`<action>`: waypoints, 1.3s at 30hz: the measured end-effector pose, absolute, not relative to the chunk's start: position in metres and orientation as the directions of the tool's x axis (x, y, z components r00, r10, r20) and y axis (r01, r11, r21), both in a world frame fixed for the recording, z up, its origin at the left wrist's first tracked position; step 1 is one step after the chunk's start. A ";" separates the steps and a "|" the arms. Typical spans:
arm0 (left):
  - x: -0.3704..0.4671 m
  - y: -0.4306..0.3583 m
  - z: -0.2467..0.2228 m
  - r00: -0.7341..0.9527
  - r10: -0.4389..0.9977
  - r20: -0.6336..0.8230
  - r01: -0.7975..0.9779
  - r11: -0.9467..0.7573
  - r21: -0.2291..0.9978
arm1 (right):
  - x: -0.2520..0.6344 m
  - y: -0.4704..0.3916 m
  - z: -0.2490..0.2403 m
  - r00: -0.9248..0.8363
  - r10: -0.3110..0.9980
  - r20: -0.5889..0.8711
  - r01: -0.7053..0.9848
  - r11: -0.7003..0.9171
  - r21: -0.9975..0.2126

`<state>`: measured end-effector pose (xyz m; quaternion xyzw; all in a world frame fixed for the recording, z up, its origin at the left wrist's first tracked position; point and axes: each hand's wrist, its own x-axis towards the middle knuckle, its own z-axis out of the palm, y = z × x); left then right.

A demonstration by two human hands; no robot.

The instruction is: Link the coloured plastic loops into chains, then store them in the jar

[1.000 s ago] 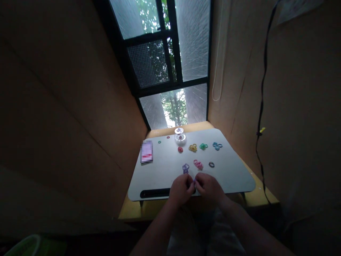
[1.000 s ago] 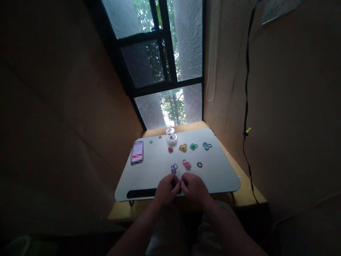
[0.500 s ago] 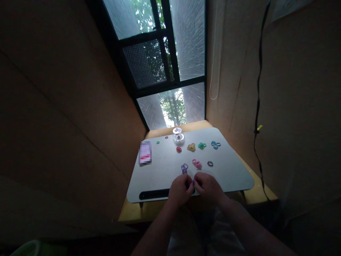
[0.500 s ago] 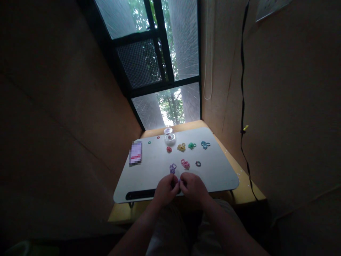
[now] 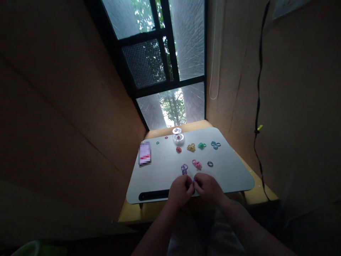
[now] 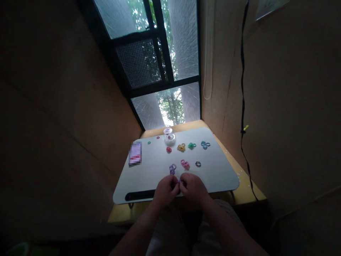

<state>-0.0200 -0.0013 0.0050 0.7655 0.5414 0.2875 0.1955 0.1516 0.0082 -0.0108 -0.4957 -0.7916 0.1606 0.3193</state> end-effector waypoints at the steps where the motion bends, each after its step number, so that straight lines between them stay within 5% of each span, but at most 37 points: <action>1: -0.020 -0.001 0.005 0.249 0.941 0.231 0.716 -0.339 0.610 | 0.152 0.008 -0.011 -0.305 0.887 0.347 0.682 0.458 -0.571; 39: -0.019 0.000 0.005 0.248 0.939 0.238 0.729 -0.343 0.592 | 0.152 0.011 -0.010 -0.317 0.884 0.344 0.670 0.466 -0.578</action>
